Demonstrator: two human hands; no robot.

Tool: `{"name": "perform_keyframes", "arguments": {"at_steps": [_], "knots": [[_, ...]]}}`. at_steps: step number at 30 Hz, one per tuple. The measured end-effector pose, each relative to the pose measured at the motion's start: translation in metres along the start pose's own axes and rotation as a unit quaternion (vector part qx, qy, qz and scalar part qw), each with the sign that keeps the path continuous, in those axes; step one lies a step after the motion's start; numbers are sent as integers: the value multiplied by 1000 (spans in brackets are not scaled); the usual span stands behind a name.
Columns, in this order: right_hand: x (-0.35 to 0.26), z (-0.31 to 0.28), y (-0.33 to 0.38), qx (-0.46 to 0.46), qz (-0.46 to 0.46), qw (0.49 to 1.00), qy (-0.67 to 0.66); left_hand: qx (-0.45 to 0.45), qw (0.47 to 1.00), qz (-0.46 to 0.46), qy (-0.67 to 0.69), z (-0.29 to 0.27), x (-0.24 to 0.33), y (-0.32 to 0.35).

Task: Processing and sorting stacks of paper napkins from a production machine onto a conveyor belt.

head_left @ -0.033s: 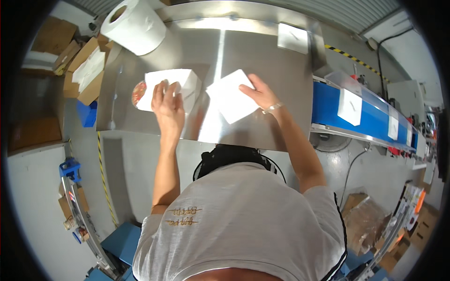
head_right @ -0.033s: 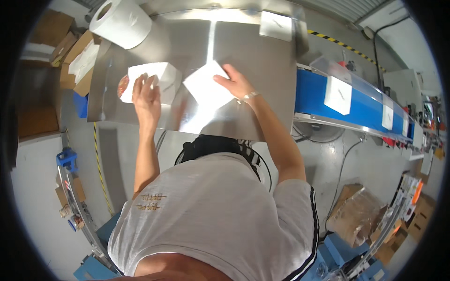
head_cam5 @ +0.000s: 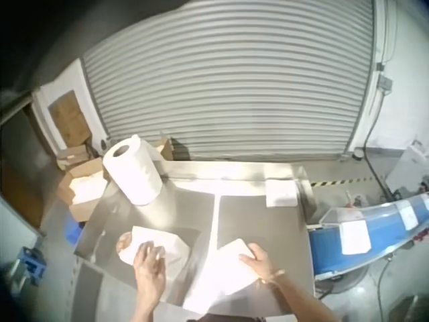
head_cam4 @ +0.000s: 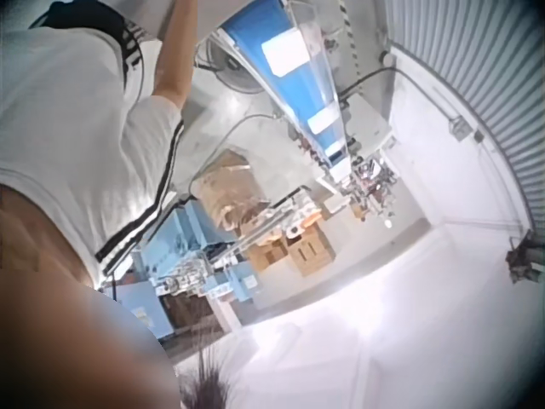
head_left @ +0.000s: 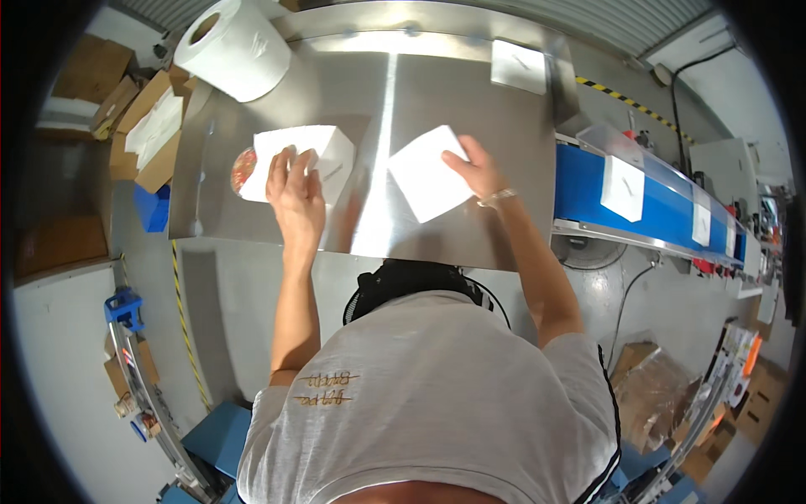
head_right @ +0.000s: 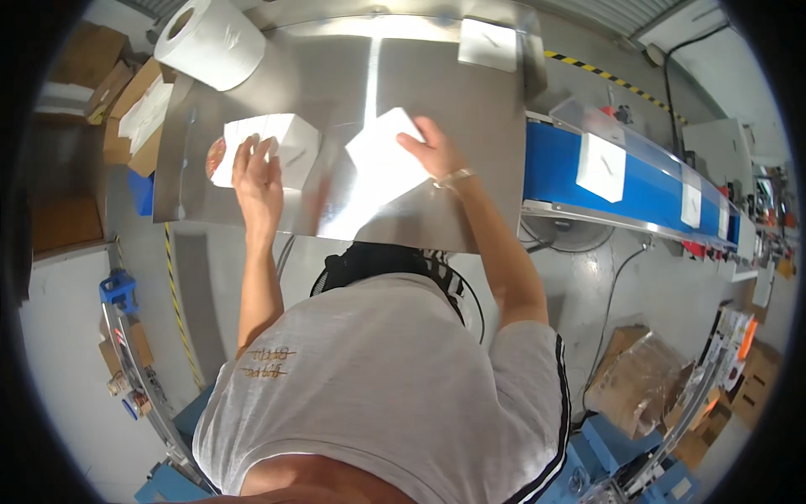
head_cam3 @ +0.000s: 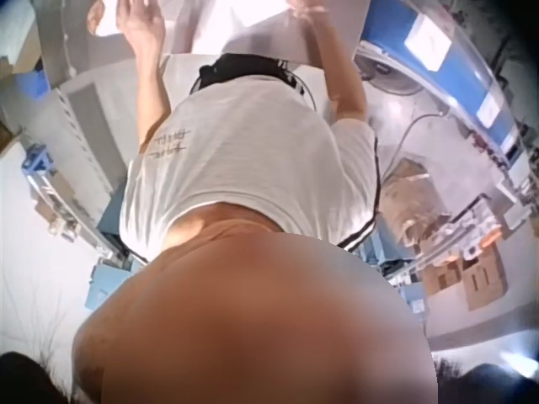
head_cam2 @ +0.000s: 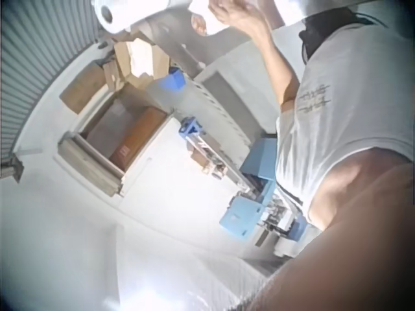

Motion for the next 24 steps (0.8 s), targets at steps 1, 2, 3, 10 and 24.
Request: {"name": "perform_keyframes", "arguments": {"at_steps": [1, 2, 3, 10, 24], "knots": [[26, -41, -5, 57, -16, 992, 110, 0, 1000, -5, -7, 0, 1, 0], [51, -81, -3, 132, 8, 986, 100, 7, 1000, 13, -7, 0, 3, 1], [67, -118, 2, 204, 31, 974, 89, 5, 1000, 14, -4, 1, 3, 1], [47, -250, 46, 364, 56, 919, 139, 12, 1000, 6, -5, 2, 8, 3], [-39, -142, 8, 242, -233, 844, 417, 13, 999, -23, 19, 3, -3, 4]]}}
Point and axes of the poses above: each hand's wrist, its own y-axis away from the middle knuckle, its own z-axis out of the palm, x = y × z, the point moved 10 cm from there along -y, towards the middle knuckle, and after that the axes turned 12 degrees about x, right-handed, at the moved point
